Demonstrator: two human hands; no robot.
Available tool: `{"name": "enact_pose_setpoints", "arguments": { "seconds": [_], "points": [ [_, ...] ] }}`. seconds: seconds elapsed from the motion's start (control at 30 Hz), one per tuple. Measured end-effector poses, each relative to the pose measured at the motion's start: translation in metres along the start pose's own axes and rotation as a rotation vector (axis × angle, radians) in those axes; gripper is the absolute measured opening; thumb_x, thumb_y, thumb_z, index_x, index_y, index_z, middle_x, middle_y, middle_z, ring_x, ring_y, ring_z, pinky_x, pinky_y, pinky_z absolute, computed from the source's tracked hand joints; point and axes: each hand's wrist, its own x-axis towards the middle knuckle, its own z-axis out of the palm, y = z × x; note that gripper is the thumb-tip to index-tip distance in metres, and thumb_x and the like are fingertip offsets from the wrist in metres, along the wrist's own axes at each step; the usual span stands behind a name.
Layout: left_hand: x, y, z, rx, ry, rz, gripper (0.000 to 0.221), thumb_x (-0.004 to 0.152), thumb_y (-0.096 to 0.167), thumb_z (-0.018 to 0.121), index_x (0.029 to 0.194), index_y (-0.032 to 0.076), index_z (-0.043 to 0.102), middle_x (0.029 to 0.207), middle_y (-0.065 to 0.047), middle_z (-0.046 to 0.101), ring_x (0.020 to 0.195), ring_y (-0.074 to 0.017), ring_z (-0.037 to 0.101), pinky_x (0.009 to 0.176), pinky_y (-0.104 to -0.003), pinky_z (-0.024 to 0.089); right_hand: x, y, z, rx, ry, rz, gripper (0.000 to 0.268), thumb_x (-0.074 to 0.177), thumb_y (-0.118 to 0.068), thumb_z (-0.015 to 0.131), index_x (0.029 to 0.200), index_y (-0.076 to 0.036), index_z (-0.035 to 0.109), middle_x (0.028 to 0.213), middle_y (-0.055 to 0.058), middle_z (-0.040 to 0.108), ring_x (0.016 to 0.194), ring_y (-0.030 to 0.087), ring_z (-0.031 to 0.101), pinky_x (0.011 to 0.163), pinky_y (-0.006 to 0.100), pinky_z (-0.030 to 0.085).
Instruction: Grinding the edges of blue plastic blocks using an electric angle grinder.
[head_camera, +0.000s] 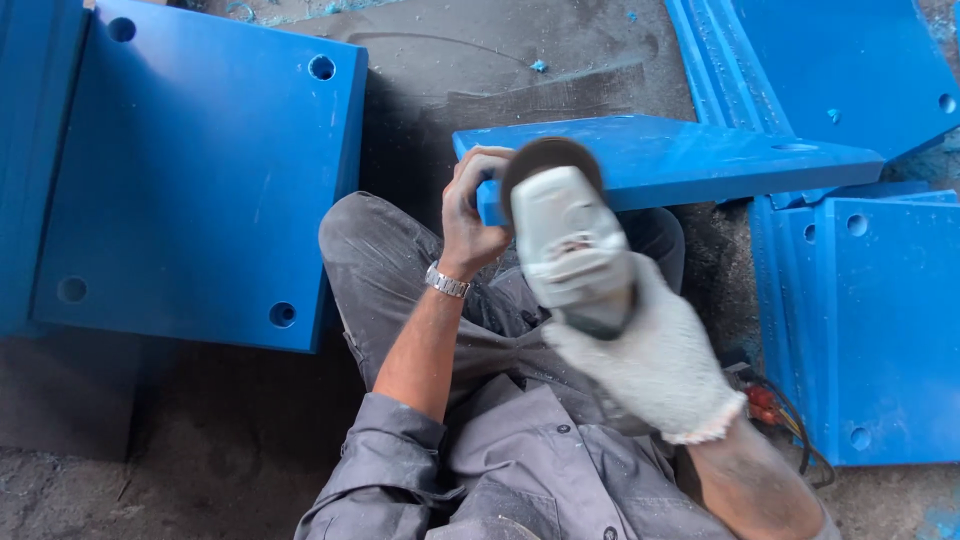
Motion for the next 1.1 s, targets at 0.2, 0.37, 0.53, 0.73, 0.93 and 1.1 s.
{"name": "enact_pose_setpoints", "arguments": {
  "seconds": [0.2, 0.37, 0.53, 0.73, 0.93, 1.1],
  "points": [
    [0.0, -0.002, 0.0, -0.016, -0.018, 0.009, 0.039, 0.071, 0.005, 0.082, 0.105, 0.01, 0.064, 0.118, -0.006, 0.072, 0.115, -0.024, 0.068, 0.106, -0.041, 0.052, -0.005, 0.031, -0.013, 0.06, 0.167, 0.074, 0.078, 0.065, -0.027, 0.088, 0.131, -0.001, 0.054, 0.117, 0.014, 0.073, 0.107, 0.024, 0.072, 0.09, 0.037, 0.058],
    [0.0, 0.005, 0.0, -0.004, -0.009, 0.009, 0.038, 0.074, 0.007, 0.085, 0.105, 0.01, 0.065, 0.116, -0.006, 0.071, 0.112, -0.0238, 0.068, 0.103, -0.04, 0.051, -0.005, 0.0, 0.003, 0.013, 0.024, 0.039, 0.075, 0.064, -0.03, 0.089, 0.125, -0.002, 0.056, 0.109, 0.012, 0.077, 0.102, 0.019, 0.076, 0.089, 0.035, 0.059],
    [-0.002, 0.003, -0.001, -0.023, -0.009, 0.02, 0.038, 0.075, 0.015, 0.088, 0.105, 0.011, 0.065, 0.116, -0.005, 0.071, 0.109, -0.022, 0.068, 0.102, -0.037, 0.051, -0.019, 0.019, 0.003, -0.021, 0.031, 0.107, 0.08, 0.062, -0.028, 0.091, 0.128, -0.003, 0.054, 0.108, 0.012, 0.076, 0.101, 0.02, 0.074, 0.09, 0.036, 0.057],
    [-0.018, -0.013, 0.002, -0.014, -0.03, 0.027, 0.038, 0.076, 0.023, 0.087, 0.106, 0.015, 0.066, 0.12, -0.005, 0.072, 0.115, -0.0211, 0.067, 0.106, -0.04, 0.049, -0.045, 0.055, 0.006, 0.24, -0.058, 0.105, 0.082, 0.062, -0.022, 0.087, 0.135, -0.006, 0.053, 0.11, 0.012, 0.076, 0.102, 0.023, 0.074, 0.089, 0.036, 0.057],
    [-0.03, -0.018, 0.001, -0.047, -0.051, 0.007, 0.048, 0.072, 0.04, 0.092, 0.106, 0.014, 0.068, 0.12, -0.006, 0.072, 0.118, -0.0226, 0.066, 0.11, -0.044, 0.048, -0.039, 0.0, 0.016, 0.11, -0.246, 0.12, 0.077, 0.062, -0.027, 0.088, 0.13, -0.01, 0.056, 0.103, 0.011, 0.078, 0.098, 0.021, 0.074, 0.085, 0.036, 0.061],
    [-0.034, -0.017, -0.001, -0.05, -0.062, -0.027, 0.048, 0.075, 0.043, 0.091, 0.107, 0.014, 0.068, 0.122, -0.006, 0.072, 0.117, -0.0225, 0.066, 0.109, -0.044, 0.049, -0.04, 0.011, 0.008, 0.095, -0.212, 0.133, 0.075, 0.063, -0.028, 0.088, 0.129, -0.01, 0.058, 0.103, 0.011, 0.078, 0.099, 0.022, 0.075, 0.085, 0.037, 0.06]
  ]
}}
